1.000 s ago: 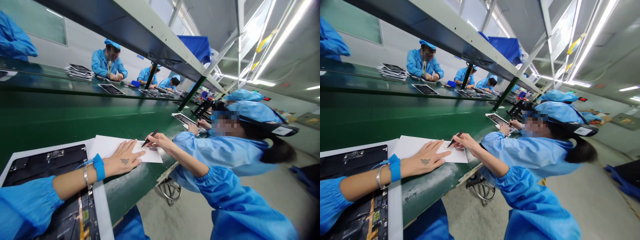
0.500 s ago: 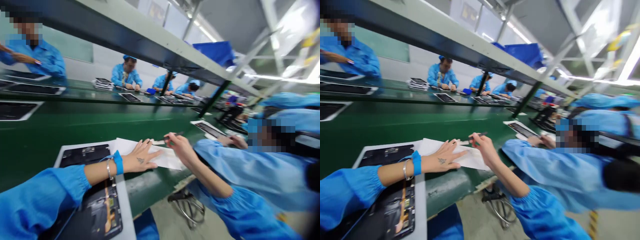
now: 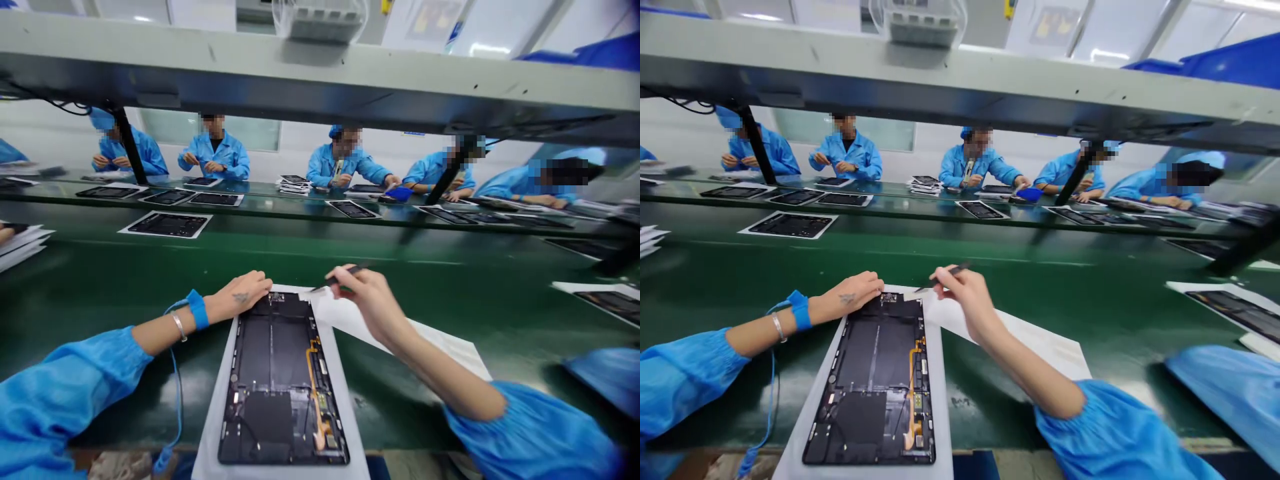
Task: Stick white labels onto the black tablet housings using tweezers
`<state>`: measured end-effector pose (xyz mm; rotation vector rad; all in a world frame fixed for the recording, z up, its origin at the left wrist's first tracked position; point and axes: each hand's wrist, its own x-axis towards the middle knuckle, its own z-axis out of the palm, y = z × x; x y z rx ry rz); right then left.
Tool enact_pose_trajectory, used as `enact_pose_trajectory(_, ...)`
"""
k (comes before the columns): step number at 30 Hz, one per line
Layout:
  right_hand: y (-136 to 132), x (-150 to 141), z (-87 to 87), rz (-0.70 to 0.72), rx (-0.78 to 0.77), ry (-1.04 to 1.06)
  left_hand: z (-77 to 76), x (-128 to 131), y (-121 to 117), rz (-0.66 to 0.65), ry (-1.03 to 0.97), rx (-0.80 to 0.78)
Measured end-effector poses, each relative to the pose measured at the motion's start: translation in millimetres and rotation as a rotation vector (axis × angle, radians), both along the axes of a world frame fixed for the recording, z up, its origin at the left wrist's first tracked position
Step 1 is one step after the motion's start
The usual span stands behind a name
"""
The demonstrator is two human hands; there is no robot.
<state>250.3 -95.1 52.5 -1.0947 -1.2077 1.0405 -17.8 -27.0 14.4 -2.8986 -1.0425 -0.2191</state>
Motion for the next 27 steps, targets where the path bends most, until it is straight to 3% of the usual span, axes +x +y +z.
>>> enact_pose_trajectory(4,28,-24,-21.8,-0.027,-0.033,-0.015,-7.1,8,-3,-0.003,-0.039,0.014)
enact_pose_trajectory(10,33,-15,-46.1,-0.058,-0.118,0.024,-21.3,8,1,-0.186,-0.19,-0.05)
enact_pose_trajectory(27,24,-10,-46.2,-0.011,-0.164,0.05,-15.3,11,-8,-0.183,-0.248,-0.066)
